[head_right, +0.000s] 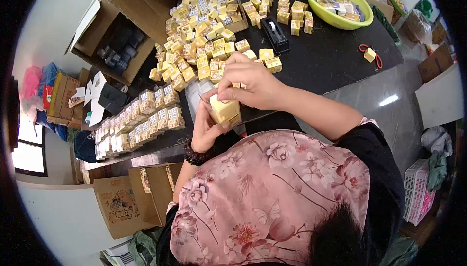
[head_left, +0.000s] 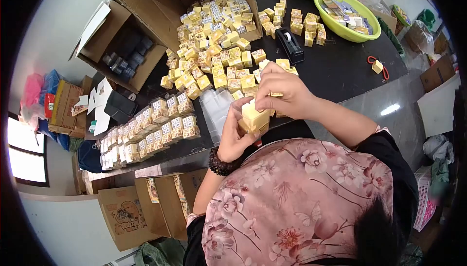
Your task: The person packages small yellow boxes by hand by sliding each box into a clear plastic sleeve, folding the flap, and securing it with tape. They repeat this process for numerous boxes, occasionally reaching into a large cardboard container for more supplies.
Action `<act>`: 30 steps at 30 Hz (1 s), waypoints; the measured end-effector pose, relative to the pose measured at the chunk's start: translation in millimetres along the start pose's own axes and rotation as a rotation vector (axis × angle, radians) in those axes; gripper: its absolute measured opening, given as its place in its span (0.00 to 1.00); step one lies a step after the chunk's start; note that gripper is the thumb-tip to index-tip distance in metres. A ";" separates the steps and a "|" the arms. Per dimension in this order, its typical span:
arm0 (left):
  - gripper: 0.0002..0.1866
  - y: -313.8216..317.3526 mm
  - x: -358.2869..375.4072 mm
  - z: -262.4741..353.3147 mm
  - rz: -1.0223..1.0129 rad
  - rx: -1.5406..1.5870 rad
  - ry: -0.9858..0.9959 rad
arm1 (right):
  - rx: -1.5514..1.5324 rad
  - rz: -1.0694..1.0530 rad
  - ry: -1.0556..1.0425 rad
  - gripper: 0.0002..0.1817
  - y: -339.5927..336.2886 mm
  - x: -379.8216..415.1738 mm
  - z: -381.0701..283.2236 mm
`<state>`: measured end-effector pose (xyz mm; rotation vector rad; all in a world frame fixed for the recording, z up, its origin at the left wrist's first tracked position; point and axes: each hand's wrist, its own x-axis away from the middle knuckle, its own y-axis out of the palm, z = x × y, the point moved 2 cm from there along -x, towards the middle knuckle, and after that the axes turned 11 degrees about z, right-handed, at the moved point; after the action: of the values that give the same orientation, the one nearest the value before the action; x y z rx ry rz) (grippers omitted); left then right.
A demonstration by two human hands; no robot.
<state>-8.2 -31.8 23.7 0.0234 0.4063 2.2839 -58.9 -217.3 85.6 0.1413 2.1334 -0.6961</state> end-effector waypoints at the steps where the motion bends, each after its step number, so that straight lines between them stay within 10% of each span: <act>1: 0.39 1.6 -0.3 -0.2 0.011 -0.086 0.026 | -0.088 0.060 0.186 0.08 5.2 0.7 -1.2; 3: 0.39 2.2 0.6 -1.1 0.021 -0.171 0.050 | -0.175 0.119 0.375 0.07 10.2 5.7 -0.1; 9: 0.39 0.6 1.7 -4.6 0.047 0.072 -0.020 | -0.052 0.188 0.100 0.09 16.9 17.9 -4.5; 11: 0.39 0.8 1.9 -7.0 0.055 0.325 -0.035 | -0.578 0.426 0.541 0.15 27.6 29.1 2.7; 18: 0.27 -2.2 0.7 -22.9 0.138 0.410 -0.335 | -0.540 -0.028 0.558 0.15 30.4 43.5 7.3; 25: 0.28 6.6 3.5 -21.4 0.164 0.517 -0.434 | -0.586 0.253 0.491 0.05 44.1 54.9 8.3; 30: 0.42 8.5 5.6 -15.7 -0.027 0.221 -0.261 | -0.471 0.061 0.500 0.06 27.5 46.0 16.6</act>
<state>-20.4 -37.5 10.7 0.4197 0.5140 2.1628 -66.4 -209.7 30.5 0.1315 2.6965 -0.1064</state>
